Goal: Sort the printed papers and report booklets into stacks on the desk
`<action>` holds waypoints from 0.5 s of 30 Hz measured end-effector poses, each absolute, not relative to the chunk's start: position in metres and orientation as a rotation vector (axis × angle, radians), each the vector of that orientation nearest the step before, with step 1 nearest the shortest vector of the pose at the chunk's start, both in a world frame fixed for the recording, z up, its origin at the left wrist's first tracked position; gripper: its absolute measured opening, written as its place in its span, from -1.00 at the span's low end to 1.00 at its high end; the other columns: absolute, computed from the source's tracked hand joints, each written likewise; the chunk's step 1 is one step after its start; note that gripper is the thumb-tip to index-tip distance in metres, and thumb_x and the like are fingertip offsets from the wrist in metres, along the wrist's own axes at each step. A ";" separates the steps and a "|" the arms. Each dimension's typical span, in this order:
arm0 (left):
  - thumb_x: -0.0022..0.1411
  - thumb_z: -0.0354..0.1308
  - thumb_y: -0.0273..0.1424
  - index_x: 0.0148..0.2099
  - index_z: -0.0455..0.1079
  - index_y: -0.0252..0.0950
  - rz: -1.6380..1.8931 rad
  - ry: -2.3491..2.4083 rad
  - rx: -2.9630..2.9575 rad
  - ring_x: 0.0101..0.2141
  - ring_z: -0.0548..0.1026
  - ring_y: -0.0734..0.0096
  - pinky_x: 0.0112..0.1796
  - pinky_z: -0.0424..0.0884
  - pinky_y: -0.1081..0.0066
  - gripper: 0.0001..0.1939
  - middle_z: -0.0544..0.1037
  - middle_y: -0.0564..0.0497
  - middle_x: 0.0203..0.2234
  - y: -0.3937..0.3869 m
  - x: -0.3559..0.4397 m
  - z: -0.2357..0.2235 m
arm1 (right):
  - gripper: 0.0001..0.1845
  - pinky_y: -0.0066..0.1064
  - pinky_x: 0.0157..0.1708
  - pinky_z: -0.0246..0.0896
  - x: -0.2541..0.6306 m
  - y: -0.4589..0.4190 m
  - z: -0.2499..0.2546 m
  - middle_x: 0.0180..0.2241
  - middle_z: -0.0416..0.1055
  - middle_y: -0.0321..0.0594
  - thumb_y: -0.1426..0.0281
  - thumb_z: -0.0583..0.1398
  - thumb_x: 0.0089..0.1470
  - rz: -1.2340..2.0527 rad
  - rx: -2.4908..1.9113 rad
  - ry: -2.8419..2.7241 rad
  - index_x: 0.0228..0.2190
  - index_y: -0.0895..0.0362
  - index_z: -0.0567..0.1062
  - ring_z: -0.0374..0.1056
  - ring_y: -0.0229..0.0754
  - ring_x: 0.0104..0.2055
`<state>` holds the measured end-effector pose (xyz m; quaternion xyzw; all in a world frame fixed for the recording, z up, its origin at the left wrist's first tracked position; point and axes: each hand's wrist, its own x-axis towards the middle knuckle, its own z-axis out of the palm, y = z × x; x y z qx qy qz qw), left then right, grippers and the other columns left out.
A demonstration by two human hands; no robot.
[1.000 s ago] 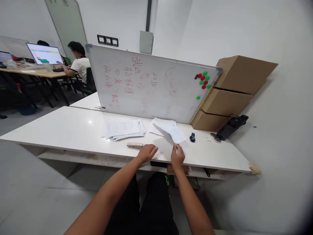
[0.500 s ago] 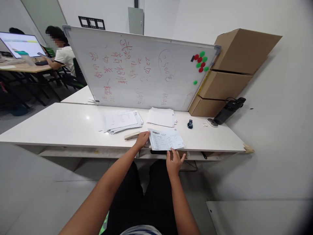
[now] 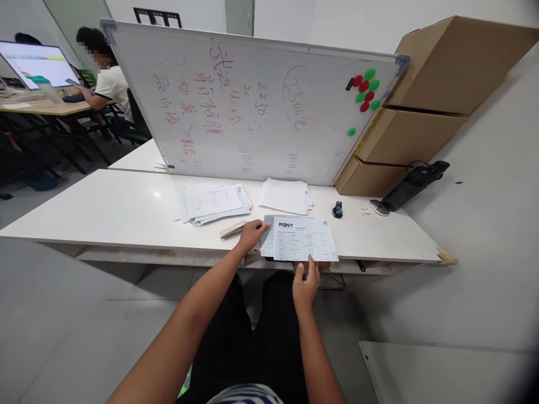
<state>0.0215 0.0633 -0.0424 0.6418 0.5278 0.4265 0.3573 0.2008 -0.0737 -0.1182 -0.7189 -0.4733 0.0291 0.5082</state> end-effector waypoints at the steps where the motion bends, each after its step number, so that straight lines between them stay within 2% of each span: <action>1: 0.15 0.10 -0.09 -0.57 0.18 -0.27 1.101 1.368 1.657 -0.53 0.21 0.47 -0.45 0.11 0.44 -0.58 0.22 0.13 -0.65 0.063 0.022 -0.042 | -0.44 0.13 0.16 -0.02 0.198 -0.074 -0.119 0.14 0.30 0.12 0.19 0.00 0.20 0.055 -1.764 -1.177 0.14 0.19 0.32 0.10 0.14 0.26; 7: 0.14 0.13 -0.11 -0.57 0.05 -0.26 1.105 1.394 1.654 -0.53 0.16 0.49 -0.47 0.06 0.45 -0.55 0.14 0.16 -0.64 0.062 0.022 -0.040 | -0.41 0.25 0.20 -0.25 0.189 -0.077 -0.123 0.16 0.28 0.09 0.23 -0.02 0.20 -0.067 -1.903 -1.325 0.20 0.20 0.24 -0.14 0.18 0.36; 12: 0.16 0.12 -0.10 -0.54 0.05 -0.26 1.122 1.402 1.686 -0.51 0.16 0.49 -0.46 0.05 0.45 -0.57 0.16 0.16 -0.61 0.061 0.023 -0.041 | -0.45 0.28 0.20 -0.28 0.186 -0.075 -0.121 0.12 0.33 0.05 0.25 -0.02 0.20 -0.134 -1.878 -1.397 0.18 0.19 0.27 -0.13 0.19 0.35; 15: 0.24 0.01 -0.06 -0.54 0.04 -0.26 1.148 1.404 1.667 -0.51 0.15 0.48 -0.45 0.05 0.44 -0.54 0.13 0.15 -0.62 0.061 0.023 -0.040 | -0.47 0.29 0.20 -0.27 0.184 -0.073 -0.122 0.10 0.36 0.03 0.27 -0.01 0.20 -0.149 -1.848 -1.426 0.16 0.17 0.30 -0.09 0.18 0.34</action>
